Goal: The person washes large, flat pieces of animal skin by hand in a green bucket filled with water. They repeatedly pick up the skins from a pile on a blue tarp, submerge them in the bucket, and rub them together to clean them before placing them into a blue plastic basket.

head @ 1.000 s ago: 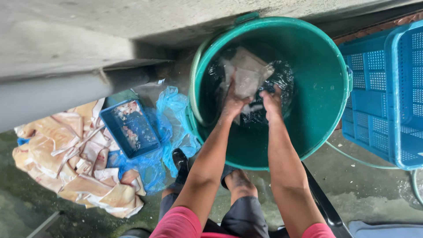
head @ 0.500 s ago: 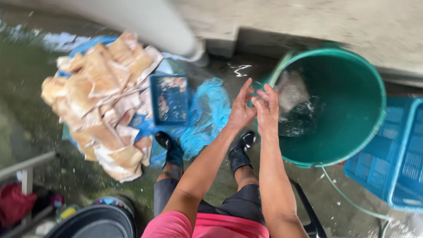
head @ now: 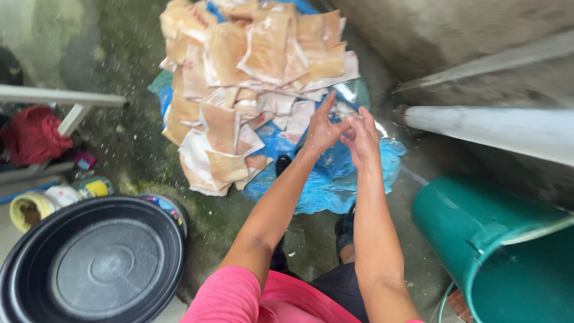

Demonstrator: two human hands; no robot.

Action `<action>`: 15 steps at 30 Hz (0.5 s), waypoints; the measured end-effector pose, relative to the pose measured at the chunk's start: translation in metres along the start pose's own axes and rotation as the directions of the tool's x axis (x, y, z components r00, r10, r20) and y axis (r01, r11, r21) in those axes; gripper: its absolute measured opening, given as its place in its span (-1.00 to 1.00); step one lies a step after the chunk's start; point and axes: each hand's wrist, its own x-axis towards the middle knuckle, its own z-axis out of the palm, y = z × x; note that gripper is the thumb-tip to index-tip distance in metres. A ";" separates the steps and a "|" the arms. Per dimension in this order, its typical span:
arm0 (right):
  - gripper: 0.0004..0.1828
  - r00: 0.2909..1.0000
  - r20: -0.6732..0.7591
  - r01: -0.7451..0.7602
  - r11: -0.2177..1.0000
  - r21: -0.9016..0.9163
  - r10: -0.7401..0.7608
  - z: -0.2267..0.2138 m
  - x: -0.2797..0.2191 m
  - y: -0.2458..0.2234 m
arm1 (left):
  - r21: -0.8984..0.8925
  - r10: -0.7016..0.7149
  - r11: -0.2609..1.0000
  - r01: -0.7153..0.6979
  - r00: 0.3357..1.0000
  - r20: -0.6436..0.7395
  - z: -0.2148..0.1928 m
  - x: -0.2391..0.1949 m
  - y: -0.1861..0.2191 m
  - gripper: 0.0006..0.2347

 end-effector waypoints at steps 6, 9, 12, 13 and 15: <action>-0.01 0.992 0.074 -0.086 0.982 -0.166 0.099 0.055 0.120 0.061 | 0.123 -0.176 0.973 0.194 0.974 -0.145 -0.062 0.062 -0.089 -0.20; 0.09 0.990 0.119 -0.026 0.941 -0.336 0.070 0.068 0.201 0.087 | 0.348 -0.030 0.930 0.120 0.967 -0.254 -0.080 0.107 -0.145 -0.20; 0.19 0.991 0.122 0.011 0.882 -0.470 0.053 0.075 0.278 0.113 | 0.308 -0.122 0.926 0.220 0.944 -0.308 -0.101 0.156 -0.209 -0.17; 0.20 0.991 0.125 0.027 0.867 -0.498 0.041 0.075 0.301 0.120 | 0.298 -0.148 0.923 0.245 0.938 -0.313 -0.106 0.171 -0.229 -0.16; 0.23 0.989 0.145 0.060 0.836 -0.545 0.024 0.081 0.351 0.141 | 0.285 -0.200 0.910 0.300 0.922 -0.332 -0.122 0.201 -0.273 -0.16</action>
